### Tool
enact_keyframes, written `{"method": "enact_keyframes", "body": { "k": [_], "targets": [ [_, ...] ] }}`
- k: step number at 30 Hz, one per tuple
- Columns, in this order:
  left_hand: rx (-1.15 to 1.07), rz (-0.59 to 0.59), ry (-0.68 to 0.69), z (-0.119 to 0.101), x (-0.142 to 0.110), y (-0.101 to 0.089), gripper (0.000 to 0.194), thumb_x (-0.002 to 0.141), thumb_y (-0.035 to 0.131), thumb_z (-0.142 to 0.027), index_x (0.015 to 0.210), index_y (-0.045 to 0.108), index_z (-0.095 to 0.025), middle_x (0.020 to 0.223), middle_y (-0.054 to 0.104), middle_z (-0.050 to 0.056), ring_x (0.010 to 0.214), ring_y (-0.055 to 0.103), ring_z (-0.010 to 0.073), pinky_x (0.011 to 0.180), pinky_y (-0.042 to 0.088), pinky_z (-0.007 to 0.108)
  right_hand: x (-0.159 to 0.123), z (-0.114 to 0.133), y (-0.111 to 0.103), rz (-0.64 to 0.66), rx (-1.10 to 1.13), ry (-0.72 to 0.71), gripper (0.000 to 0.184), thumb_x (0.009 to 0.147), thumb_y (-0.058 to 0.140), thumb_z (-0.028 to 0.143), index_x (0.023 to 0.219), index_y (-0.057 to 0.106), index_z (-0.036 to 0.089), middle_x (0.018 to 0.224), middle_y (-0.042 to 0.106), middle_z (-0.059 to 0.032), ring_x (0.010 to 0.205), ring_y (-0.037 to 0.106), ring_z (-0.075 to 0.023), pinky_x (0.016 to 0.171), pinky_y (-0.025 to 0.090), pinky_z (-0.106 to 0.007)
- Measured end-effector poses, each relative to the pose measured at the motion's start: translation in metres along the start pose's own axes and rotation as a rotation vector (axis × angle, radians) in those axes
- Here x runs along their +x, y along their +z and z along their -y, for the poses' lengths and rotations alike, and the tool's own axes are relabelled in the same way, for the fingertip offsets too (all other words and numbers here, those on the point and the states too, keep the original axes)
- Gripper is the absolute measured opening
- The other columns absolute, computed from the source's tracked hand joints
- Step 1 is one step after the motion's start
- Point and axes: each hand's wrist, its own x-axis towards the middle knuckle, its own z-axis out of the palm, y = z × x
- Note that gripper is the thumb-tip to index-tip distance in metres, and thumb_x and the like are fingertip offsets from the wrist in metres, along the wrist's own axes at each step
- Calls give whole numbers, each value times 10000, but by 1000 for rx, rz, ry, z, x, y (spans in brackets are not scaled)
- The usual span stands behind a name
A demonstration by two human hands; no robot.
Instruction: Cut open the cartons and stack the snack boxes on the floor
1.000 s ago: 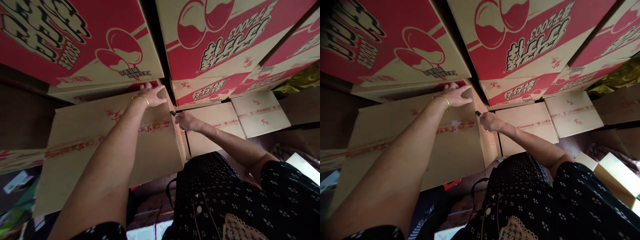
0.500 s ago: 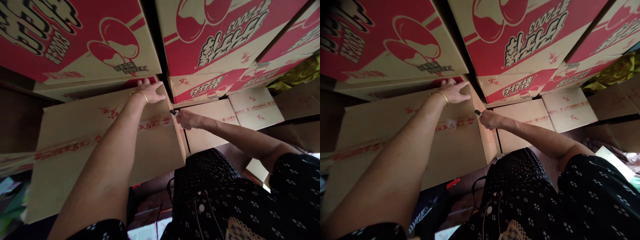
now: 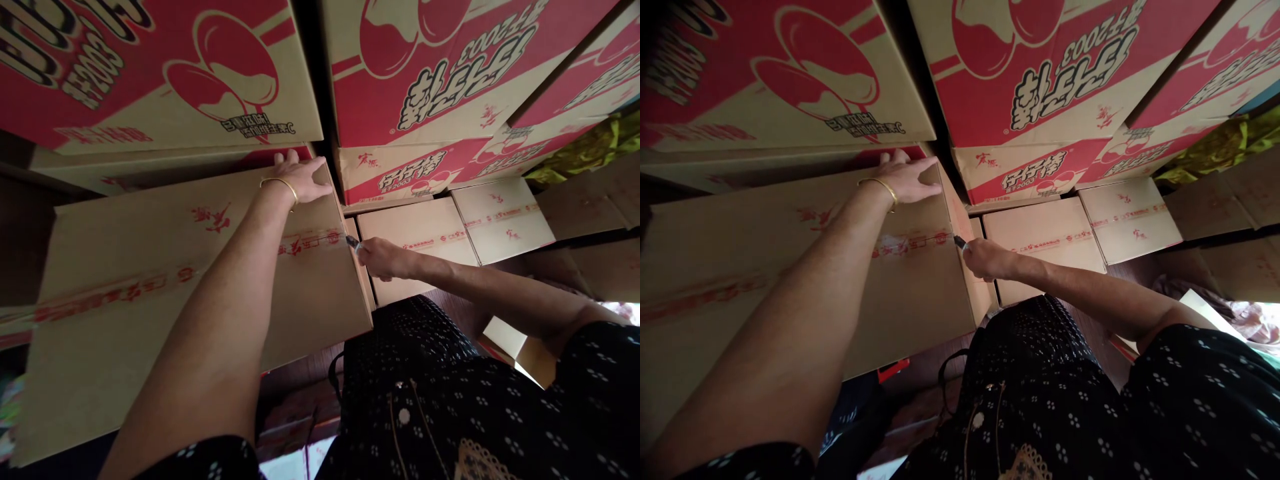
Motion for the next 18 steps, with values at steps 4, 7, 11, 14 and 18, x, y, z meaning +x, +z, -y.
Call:
{"method": "enact_keyframes", "body": {
  "k": [4,7,11,14,18],
  "targets": [
    [-40,-64,-56,-8,-5,5,905,845,580,-674,1651,304,-369,1691,222,127,1521,213,525,1217,188,681,-9,-8,8,45,208,46,294,1069,352,168,787,435,183,479,415,62,360,368,-75,370,286,-194],
    [-178,-213,-86,-16,-20,15,748,863,657,-533,1565,490,-333,1596,385,140,1476,341,452,1228,245,632,-16,-20,12,33,243,30,297,1061,307,175,794,437,191,446,375,70,337,308,-72,354,225,-186],
    [-377,-410,-96,-3,-61,43,598,889,684,-391,1456,623,-211,1544,443,176,1460,417,342,1264,288,498,-18,-60,1,143,217,-52,318,1028,309,397,805,443,214,431,375,64,309,271,-93,338,185,-194],
    [-344,-517,-280,22,-124,68,488,956,581,-370,1415,661,-226,1549,465,166,1448,438,322,1260,292,502,-11,-99,-26,128,264,-123,460,886,469,686,829,499,230,487,415,50,328,293,-105,346,206,-223],
    [-219,-543,-834,72,-221,84,530,960,497,-322,1461,614,-191,1570,469,194,1454,426,356,1223,313,558,-1,-115,-62,-1,321,-209,601,779,561,828,884,551,236,527,432,33,367,350,-121,400,273,-268]
  ]
}}
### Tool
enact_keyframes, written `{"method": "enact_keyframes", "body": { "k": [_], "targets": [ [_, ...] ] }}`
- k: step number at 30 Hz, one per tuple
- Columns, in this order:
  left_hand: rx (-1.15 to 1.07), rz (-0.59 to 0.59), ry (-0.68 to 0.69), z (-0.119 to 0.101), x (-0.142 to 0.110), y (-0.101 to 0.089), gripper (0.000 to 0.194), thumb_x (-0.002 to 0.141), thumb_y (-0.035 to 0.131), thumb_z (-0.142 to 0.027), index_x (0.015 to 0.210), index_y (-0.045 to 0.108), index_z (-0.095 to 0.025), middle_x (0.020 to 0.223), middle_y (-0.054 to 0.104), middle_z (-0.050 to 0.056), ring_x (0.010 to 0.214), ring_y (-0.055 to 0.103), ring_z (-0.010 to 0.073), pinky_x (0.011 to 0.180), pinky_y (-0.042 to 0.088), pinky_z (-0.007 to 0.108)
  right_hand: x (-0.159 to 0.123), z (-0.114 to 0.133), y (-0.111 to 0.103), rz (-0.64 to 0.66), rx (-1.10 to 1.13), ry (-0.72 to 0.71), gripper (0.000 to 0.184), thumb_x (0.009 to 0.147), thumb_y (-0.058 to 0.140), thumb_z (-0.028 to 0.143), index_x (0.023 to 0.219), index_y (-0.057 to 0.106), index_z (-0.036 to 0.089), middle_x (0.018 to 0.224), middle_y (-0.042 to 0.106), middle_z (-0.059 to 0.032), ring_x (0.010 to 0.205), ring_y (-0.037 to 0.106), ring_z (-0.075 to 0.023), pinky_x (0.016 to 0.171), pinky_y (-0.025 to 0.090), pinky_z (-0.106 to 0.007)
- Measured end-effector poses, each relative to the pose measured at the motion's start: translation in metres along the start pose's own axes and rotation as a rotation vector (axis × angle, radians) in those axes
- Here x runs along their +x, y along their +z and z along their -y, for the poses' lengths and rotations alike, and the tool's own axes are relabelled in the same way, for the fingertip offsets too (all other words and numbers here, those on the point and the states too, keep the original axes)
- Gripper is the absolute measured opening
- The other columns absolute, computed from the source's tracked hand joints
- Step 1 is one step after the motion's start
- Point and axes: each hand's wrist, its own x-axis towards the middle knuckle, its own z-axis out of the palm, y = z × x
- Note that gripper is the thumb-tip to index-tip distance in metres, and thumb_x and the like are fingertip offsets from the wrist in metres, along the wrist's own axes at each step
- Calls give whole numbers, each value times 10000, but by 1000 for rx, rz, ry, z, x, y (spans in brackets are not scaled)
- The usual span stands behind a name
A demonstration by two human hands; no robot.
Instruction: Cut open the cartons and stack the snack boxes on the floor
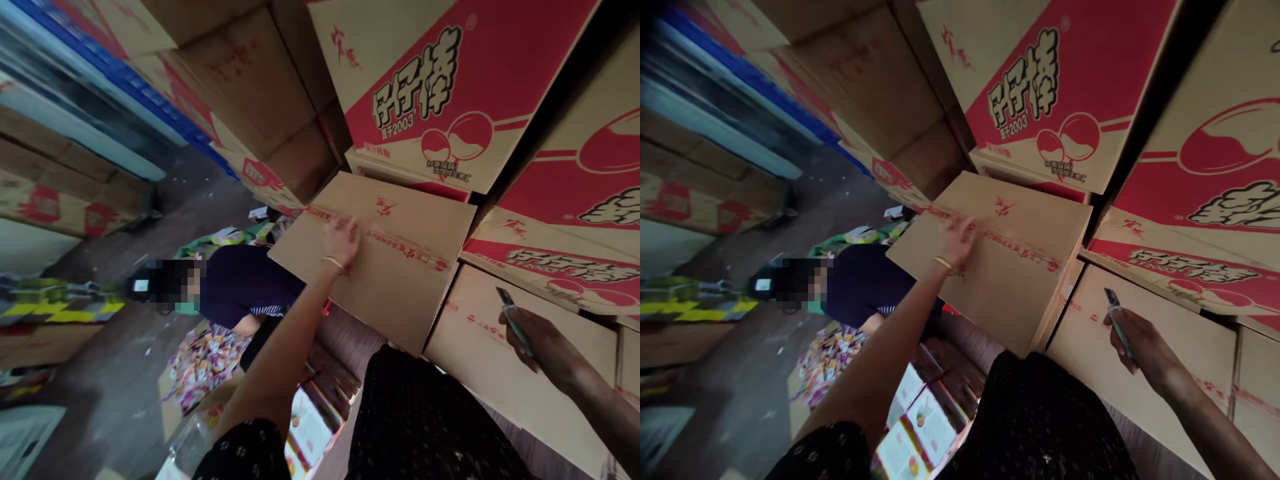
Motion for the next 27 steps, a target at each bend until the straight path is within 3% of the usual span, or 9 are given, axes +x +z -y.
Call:
{"method": "enact_keyframes", "body": {
  "k": [2,4,7,9,12,16,18,22,27],
  "targets": [
    [65,-43,-264,46,1,-18,583,949,485,-333,1491,567,-134,1565,457,249,1444,425,398,1177,359,576,8,15,-2,-27,-55,-38,656,772,533,867,942,560,234,539,443,31,368,362,-133,401,276,-282],
    [86,-57,-445,82,5,-30,615,957,436,-343,1507,529,-84,1547,452,291,1431,426,432,1134,390,580,18,39,9,-28,-153,-110,679,778,505,879,986,551,235,551,457,31,377,383,-147,403,299,-292],
    [106,-12,-498,114,10,-37,631,968,363,-355,1467,536,-10,1497,469,325,1412,426,451,1087,423,557,36,86,43,12,-389,-270,620,849,414,822,975,562,233,575,495,14,423,440,-161,464,391,-312],
    [142,-2,-460,123,10,-37,615,968,346,-367,1391,588,8,1444,508,323,1372,457,439,1071,436,530,51,124,75,70,-596,-379,522,929,343,697,926,580,232,612,551,-13,511,522,-170,567,447,-311],
    [174,-22,-402,127,6,-34,574,968,341,-383,1299,646,-27,1362,568,290,1293,511,414,1029,459,499,80,187,134,116,-918,-548,392,1005,332,491,900,596,221,743,654,-44,678,604,-178,690,438,-296],
    [143,-32,-319,135,3,-37,531,975,343,-391,1217,674,-53,1291,593,275,1255,521,414,968,466,506,134,271,232,133,-1276,-786,314,1048,403,349,978,670,199,994,712,-86,867,631,-208,729,384,-295],
    [105,-14,-327,145,8,-41,525,977,355,-405,1191,676,-49,1275,596,283,1259,520,423,965,451,519,162,306,281,166,-1435,-829,287,1044,447,298,1008,711,191,1062,714,-100,936,635,-225,748,380,-301],
    [-13,33,-377,167,26,-47,505,988,353,-412,1160,678,-67,1228,642,269,1215,564,424,980,416,542,208,350,359,193,-1741,-965,264,1025,489,216,1011,749,171,1072,717,-114,1012,629,-249,884,383,-352],
    [-158,67,-389,181,39,-45,467,998,341,-382,1080,711,-109,1140,694,239,1144,620,400,957,405,524,239,375,406,321,-2002,-1227,226,957,516,97,930,725,179,925,693,-69,1031,595,-237,1013,327,-398]
  ]
}}
